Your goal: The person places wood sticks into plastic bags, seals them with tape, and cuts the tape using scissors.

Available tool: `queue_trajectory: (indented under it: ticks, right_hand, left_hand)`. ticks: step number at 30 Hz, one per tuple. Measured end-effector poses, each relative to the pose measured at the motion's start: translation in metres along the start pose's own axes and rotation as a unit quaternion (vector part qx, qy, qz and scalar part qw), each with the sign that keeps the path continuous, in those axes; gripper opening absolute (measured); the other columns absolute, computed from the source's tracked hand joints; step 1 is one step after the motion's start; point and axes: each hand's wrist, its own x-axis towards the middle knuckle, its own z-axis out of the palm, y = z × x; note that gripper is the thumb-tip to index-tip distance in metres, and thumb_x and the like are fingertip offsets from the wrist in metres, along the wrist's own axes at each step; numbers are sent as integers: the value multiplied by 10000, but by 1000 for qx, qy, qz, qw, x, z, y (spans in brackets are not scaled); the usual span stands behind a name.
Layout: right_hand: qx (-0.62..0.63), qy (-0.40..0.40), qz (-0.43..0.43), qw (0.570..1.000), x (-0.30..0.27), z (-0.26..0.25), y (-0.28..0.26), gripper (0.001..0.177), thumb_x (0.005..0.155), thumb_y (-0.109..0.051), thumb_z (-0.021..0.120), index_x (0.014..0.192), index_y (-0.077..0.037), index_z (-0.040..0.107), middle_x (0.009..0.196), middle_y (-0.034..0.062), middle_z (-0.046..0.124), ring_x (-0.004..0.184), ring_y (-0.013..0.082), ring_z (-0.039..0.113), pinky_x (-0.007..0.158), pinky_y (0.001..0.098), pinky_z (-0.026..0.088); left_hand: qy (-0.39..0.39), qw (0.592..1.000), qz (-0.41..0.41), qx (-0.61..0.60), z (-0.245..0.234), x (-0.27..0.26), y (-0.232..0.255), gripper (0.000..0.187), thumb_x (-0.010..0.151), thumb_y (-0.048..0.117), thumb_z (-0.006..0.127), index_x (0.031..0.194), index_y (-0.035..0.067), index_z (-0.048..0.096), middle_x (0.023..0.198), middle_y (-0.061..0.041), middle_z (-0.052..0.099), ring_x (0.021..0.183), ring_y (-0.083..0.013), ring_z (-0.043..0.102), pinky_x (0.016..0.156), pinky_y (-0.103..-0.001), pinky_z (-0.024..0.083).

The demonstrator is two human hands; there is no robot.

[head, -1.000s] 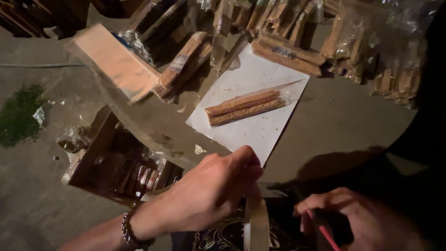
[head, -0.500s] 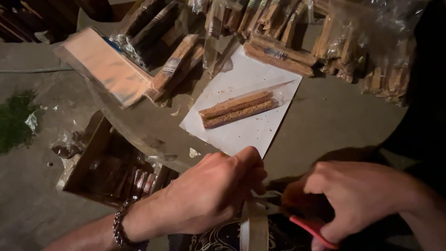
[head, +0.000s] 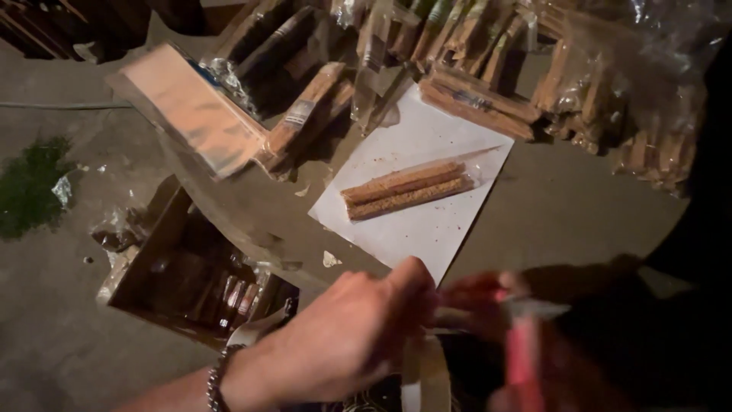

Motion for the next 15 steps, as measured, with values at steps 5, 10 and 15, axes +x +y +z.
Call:
queue_trajectory:
  ticks: [5, 10, 15]
  right_hand:
    - [41, 19, 143, 989, 12, 60, -13, 661, 759, -156, 827, 1348, -79, 537, 1108, 95, 696, 1023, 196, 705, 809, 382, 543]
    - [-25, -16, 66, 997, 18, 41, 17, 901, 762, -446, 902, 1408, 1, 462, 1294, 145, 660, 1164, 297, 770, 948, 444, 614]
    - [266, -113, -82, 954, 27, 25, 92, 881, 882, -136, 1044, 1362, 44, 328, 1338, 321, 425, 1163, 497, 656, 1005, 556, 586]
  left_hand:
    - [-30, 993, -78, 82, 2, -13, 1, 361, 830, 333, 605, 1032, 106, 410, 748, -65, 748, 643, -467, 638, 495, -454, 464]
    - [177, 981, -49, 68, -21, -57, -46, 243, 934, 17, 489, 1098, 117, 637, 997, -34, 810, 831, -138, 808, 701, -260, 632]
    - [328, 860, 42, 388, -90, -111, -143, 134, 1021, -34, 546, 1083, 7, 658, 1056, -148, 752, 815, -213, 678, 653, -332, 570]
